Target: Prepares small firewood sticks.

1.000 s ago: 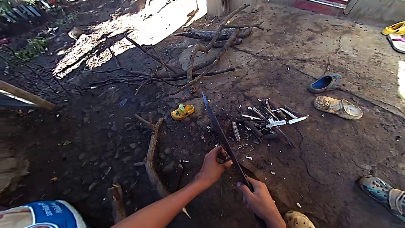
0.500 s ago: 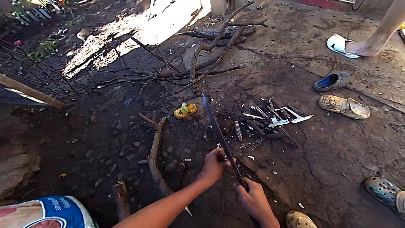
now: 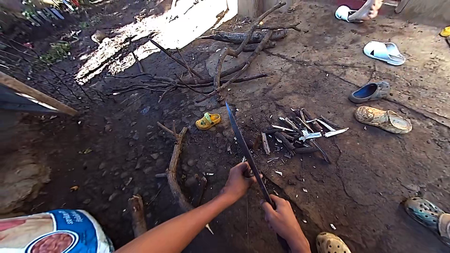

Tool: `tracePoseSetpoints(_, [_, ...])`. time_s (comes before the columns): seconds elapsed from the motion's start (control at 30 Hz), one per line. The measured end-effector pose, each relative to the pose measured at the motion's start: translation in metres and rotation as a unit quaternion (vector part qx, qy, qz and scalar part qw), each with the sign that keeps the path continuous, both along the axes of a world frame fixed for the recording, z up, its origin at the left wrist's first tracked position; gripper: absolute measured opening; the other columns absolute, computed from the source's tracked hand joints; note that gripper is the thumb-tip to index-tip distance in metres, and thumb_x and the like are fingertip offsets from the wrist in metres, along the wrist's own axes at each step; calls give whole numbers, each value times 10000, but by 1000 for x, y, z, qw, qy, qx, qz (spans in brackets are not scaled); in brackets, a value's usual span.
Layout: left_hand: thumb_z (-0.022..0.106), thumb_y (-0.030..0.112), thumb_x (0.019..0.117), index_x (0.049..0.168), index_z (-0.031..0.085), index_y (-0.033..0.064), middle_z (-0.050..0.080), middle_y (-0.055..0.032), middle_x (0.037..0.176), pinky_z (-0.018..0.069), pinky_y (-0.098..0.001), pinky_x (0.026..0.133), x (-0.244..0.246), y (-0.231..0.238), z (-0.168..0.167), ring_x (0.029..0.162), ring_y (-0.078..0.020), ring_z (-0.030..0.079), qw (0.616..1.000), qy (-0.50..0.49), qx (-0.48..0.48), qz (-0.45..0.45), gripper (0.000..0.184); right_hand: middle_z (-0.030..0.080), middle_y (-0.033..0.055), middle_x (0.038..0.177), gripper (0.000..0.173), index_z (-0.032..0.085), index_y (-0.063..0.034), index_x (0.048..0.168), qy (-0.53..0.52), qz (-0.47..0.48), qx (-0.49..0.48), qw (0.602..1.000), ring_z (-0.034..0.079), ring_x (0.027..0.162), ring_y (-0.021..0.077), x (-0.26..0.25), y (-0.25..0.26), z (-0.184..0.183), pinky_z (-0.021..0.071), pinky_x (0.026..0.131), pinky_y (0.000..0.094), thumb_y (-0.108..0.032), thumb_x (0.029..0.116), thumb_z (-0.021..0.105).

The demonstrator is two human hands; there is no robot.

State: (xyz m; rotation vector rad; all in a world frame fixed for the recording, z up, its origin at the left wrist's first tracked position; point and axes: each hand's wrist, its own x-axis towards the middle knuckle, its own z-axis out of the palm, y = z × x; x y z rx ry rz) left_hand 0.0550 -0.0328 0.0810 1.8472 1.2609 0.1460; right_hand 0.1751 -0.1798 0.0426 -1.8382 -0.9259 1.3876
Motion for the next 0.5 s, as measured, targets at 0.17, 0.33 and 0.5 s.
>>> tracePoseSetpoints(0.17, [793, 229, 906, 976, 611, 18, 553, -22, 835, 484, -246, 685, 0, -1, 1, 705, -77, 541, 1000, 1, -4, -1, 288, 600, -27, 609, 226, 660, -122, 940, -1, 8, -4, 1000, 596, 498, 82, 2, 0, 1, 529, 523, 277, -294, 1021, 538])
tracePoseSetpoints(0.33, [789, 239, 913, 999, 614, 6, 562, -33, 841, 506, -274, 696, 2, -1, 3, 709, -99, 557, 1000, 14, -13, -2, 304, 601, -16, 622, 229, 663, -109, 967, 4, 10, -15, 1000, 599, 506, 94, 1, -1, 1, 535, 528, 295, -287, 1024, 531])
tracePoseSetpoints(0.5, [784, 221, 917, 1018, 611, 0, 566, -40, 852, 509, -285, 711, 5, -2, 6, 718, -108, 560, 999, 30, -21, -2, 299, 604, -16, 623, 227, 661, -109, 970, 9, 8, -19, 1000, 601, 505, 94, 2, -1, 0, 536, 527, 292, -286, 1025, 529])
